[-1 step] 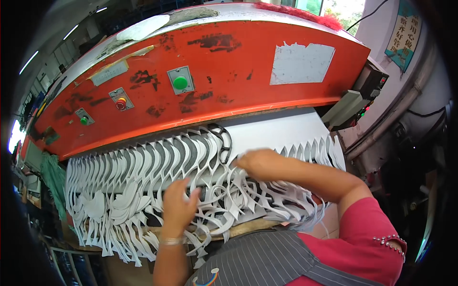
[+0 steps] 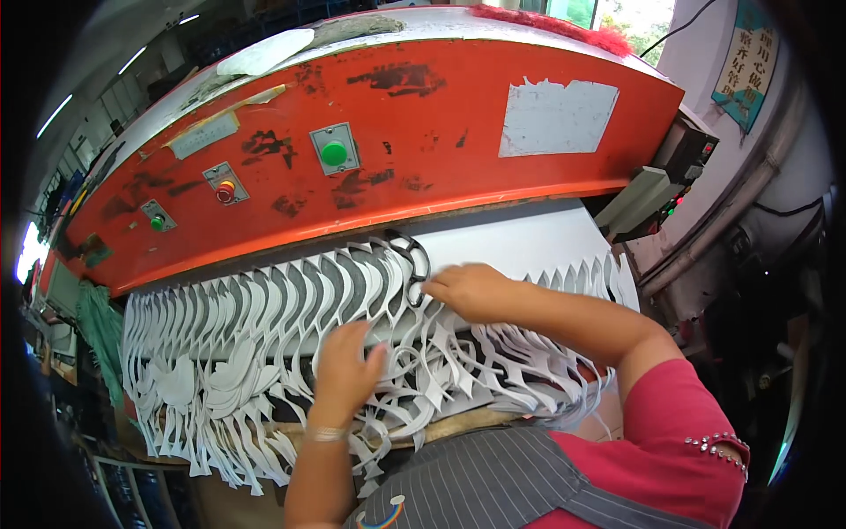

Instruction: Operating a hydraulic clicker press to cut shoe upper components from a synthetic material sheet using a hand-held die.

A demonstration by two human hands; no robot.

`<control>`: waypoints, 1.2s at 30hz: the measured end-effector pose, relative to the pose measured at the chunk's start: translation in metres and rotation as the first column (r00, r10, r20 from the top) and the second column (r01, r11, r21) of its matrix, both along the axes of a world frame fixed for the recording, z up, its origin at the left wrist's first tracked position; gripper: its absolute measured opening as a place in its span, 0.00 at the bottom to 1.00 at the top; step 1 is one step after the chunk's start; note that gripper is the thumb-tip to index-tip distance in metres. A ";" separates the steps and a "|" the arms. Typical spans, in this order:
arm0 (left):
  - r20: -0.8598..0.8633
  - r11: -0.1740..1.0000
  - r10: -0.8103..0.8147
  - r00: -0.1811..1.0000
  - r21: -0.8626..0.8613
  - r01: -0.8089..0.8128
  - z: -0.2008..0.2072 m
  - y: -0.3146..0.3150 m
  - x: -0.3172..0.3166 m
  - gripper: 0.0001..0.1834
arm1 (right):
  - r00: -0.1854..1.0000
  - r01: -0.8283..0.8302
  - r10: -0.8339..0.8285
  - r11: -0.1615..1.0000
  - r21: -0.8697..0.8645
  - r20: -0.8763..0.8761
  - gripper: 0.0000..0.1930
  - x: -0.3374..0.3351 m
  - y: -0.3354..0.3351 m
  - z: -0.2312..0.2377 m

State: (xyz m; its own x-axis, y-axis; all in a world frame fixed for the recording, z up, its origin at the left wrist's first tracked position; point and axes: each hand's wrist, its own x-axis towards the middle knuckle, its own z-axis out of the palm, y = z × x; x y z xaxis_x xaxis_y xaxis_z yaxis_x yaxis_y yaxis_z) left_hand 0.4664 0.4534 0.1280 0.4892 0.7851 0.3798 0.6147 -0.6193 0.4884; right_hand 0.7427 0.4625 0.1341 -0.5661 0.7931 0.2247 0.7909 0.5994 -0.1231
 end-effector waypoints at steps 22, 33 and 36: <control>0.300 0.868 -0.316 0.900 -0.292 0.401 0.006 -0.027 0.092 0.36 | 0.531 -0.094 -0.444 0.815 -0.571 -0.721 0.28 0.053 -0.071 0.048; 0.569 0.535 -0.476 0.671 -0.418 0.734 0.041 -0.104 0.082 0.25 | 0.525 -0.484 0.009 0.826 -0.290 -0.851 0.32 0.039 -0.175 0.022; 0.608 0.435 -0.421 0.673 -0.516 0.738 0.044 -0.108 0.083 0.23 | 0.580 -0.508 -0.131 0.714 -0.483 -0.804 0.31 0.037 -0.182 0.030</control>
